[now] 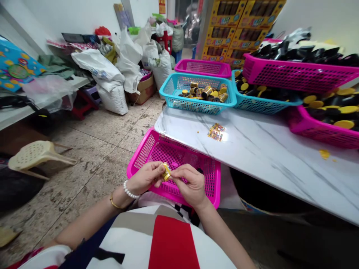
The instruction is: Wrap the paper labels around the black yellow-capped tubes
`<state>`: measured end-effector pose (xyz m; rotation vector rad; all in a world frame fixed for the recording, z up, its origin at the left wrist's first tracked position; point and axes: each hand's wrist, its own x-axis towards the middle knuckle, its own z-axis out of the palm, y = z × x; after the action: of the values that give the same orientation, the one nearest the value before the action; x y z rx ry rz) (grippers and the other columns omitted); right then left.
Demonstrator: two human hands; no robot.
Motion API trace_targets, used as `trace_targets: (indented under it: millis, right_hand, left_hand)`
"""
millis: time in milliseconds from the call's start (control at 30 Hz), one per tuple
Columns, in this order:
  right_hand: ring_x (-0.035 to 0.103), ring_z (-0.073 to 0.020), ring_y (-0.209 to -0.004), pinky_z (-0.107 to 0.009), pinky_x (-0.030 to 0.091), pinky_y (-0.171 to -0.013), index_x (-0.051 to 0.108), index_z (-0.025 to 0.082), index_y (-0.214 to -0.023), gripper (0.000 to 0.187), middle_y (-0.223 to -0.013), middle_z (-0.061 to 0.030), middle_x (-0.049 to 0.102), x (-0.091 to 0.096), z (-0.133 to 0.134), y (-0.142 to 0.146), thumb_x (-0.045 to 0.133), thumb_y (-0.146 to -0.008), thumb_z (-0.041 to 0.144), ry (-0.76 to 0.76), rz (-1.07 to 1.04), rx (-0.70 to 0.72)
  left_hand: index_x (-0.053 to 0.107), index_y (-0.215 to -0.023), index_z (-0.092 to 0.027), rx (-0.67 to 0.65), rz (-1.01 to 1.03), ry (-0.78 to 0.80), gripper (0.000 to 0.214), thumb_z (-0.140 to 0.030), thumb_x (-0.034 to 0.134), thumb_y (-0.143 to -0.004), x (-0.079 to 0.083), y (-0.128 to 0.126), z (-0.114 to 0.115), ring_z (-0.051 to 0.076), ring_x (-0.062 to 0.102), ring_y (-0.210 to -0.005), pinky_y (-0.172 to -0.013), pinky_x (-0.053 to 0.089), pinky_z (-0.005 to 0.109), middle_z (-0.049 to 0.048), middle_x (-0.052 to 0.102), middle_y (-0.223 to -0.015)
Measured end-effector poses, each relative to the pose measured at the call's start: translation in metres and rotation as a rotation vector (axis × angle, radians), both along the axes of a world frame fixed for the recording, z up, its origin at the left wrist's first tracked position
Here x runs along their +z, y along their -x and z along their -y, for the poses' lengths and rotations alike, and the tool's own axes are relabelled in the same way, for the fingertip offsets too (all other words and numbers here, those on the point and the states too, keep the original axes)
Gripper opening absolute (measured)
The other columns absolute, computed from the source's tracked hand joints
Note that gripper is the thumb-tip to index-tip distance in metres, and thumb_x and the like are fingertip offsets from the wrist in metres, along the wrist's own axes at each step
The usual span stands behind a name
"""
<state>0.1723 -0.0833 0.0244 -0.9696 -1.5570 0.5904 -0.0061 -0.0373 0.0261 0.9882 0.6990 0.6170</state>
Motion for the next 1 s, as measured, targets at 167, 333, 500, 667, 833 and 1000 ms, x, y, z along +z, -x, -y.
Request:
trace_targets:
  millis: [167,333,500,667,833,1000]
  right_hand:
    - [0.066,-0.0175,-0.087,-0.032,0.056,-0.079,0.069,0.025,-0.102,0.024,-0.094,-0.0038,0.069,0.005,0.001,-0.006,0.068,-0.082,0.012,0.042,0.123,0.005]
    - [0.066,-0.0214,-0.093,-0.037,0.057,-0.082,0.057,0.023,-0.125,0.046,-0.111,-0.0091,0.066,0.003,0.006,0.002,0.069,-0.081,0.022,0.174,0.208,-0.027]
    - [0.068,-0.0219,-0.082,-0.033,0.059,-0.07,0.064,0.025,-0.106,0.025,-0.094,-0.0076,0.07,-0.006,0.011,0.011,0.064,-0.082,0.021,0.205,0.223,-0.206]
    - [0.067,-0.0184,-0.067,-0.026,0.055,-0.059,0.065,0.024,-0.094,0.019,-0.082,-0.0029,0.071,0.006,-0.002,-0.001,0.068,-0.076,0.02,0.399,0.228,-0.032]
    - [0.064,-0.0152,-0.063,-0.024,0.049,-0.056,0.066,0.02,-0.09,0.012,-0.073,-0.001,0.069,0.046,-0.064,-0.038,0.065,-0.079,0.026,0.263,0.397,-0.035]
    - [0.067,-0.0183,-0.065,-0.03,0.051,-0.066,0.065,0.014,-0.1,0.029,-0.071,-0.0045,0.07,0.102,-0.172,-0.093,0.058,-0.085,0.039,0.128,0.398,-0.422]
  left_hand:
    - [0.059,-0.081,-0.013,-0.001,0.01,0.046,0.043,-0.056,0.063,-0.081,-0.003,-0.001,0.001,0.004,0.049,-0.04,-0.04,0.03,0.017,-0.0009,0.062,-0.066]
    - [0.056,-0.084,-0.015,0.063,-0.01,0.055,0.041,-0.055,0.065,-0.08,-0.006,-0.009,0.001,0.006,0.05,-0.039,-0.038,0.031,0.017,-0.0038,0.057,-0.057]
    - [0.053,-0.082,-0.017,0.211,-0.2,-0.029,0.039,-0.055,0.059,-0.083,-0.003,-0.013,0.0,0.008,0.048,-0.037,-0.037,0.034,0.02,-0.0031,0.057,-0.06]
    - [0.059,-0.11,-0.021,0.314,-0.248,-0.36,0.038,-0.047,0.063,-0.083,0.001,-0.01,0.002,0.017,0.062,-0.079,-0.066,0.047,0.026,0.0059,0.066,-0.099]
    - [0.058,-0.098,-0.017,0.197,-0.185,-0.181,0.046,-0.06,0.058,-0.081,-0.015,-0.007,-0.006,0.013,0.052,-0.051,-0.047,0.037,0.024,-0.0015,0.057,-0.067]
    - [0.059,-0.087,-0.016,0.173,-0.189,-0.177,0.051,-0.065,0.063,-0.074,-0.03,-0.006,-0.008,0.01,0.047,-0.048,-0.048,0.033,0.023,-0.0019,0.056,-0.063]
